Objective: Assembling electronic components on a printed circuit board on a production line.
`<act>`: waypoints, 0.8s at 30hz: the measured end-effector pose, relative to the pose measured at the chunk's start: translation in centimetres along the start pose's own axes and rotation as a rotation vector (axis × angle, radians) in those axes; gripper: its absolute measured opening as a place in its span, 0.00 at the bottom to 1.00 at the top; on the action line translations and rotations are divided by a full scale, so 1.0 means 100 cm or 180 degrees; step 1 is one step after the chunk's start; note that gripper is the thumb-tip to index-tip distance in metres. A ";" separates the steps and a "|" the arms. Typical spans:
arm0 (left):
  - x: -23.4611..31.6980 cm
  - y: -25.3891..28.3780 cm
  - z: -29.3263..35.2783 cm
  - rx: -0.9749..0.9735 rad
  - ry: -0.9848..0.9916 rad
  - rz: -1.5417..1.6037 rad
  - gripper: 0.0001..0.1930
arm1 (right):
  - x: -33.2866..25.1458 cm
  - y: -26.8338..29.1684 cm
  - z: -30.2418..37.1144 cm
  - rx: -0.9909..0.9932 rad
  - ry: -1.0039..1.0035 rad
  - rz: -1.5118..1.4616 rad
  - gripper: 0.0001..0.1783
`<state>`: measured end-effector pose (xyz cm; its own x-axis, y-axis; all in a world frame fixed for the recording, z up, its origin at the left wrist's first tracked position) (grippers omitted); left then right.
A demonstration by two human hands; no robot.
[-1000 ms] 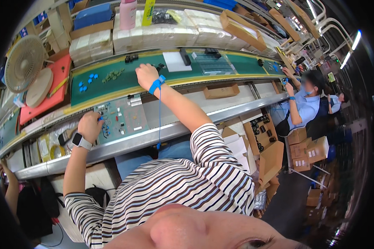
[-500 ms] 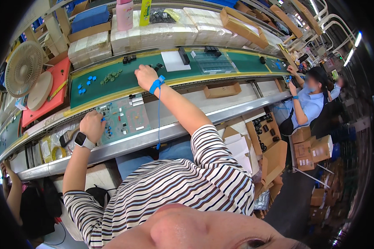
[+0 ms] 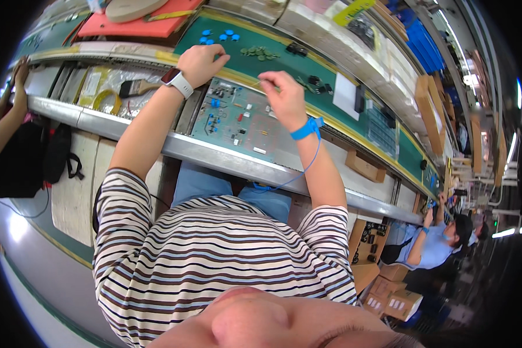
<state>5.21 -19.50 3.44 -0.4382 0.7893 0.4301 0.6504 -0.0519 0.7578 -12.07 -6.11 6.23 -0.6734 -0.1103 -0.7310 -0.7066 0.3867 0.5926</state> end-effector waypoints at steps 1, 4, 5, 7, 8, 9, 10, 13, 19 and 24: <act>-0.001 0.000 0.001 -0.0035 -0.0023 -0.0006 0.13 | -0.010 -0.011 0.007 -0.0421 -0.0050 -0.0342 0.04; -0.003 0.000 0.002 -0.0075 -0.0043 0.0009 0.13 | -0.025 -0.040 0.020 -0.0898 0.0359 -0.0073 0.03; -0.002 0.000 0.001 -0.0079 -0.0080 0.0023 0.13 | -0.025 -0.046 0.020 -0.0929 0.0354 -0.0071 0.03; 0.002 0.003 0.001 -0.0090 -0.0006 -0.0009 0.13 | -0.023 -0.055 0.020 -0.0979 0.0791 0.0070 0.04; 0.004 0.002 0.001 -0.0081 -0.0077 0.0017 0.13 | -0.022 -0.056 0.021 -0.1010 0.0903 0.0242 0.04; 0.005 0.001 0.002 -0.0074 -0.0143 0.0040 0.13 | -0.023 -0.057 0.021 -0.1042 0.0902 0.0245 0.04; 0.005 0.001 0.003 -0.0098 -0.0149 0.0030 0.13 | -0.024 -0.057 0.021 -0.1011 0.0924 0.0389 0.05; 0.007 0.001 0.004 -0.0156 -0.0099 0.0067 0.13 | -0.023 -0.059 0.019 -0.0947 0.1067 0.0604 0.05; 0.009 0.000 0.003 -0.0189 -0.0152 0.0123 0.12 | -0.022 -0.060 0.020 -0.0978 0.1200 0.0874 0.06; 0.010 0.000 0.004 -0.0186 -0.0129 0.0125 0.12 | -0.022 -0.061 0.021 -0.0907 0.1254 0.0947 0.07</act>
<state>5.01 -18.46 3.70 -0.3868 0.8099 0.4409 0.6288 -0.1180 0.7685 -5.81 -6.28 3.47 -0.8439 -0.3887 -0.3697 -0.4681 0.1969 0.8614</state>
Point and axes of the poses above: each hand's wrist, its own z-axis away from the middle knuckle, its own y-axis out of the back of the hand, x = y × z, the point moved 2 cm from there along -z, towards the middle knuckle, and after that the axes turned 14 degrees about -y, right-handed, at the moved point
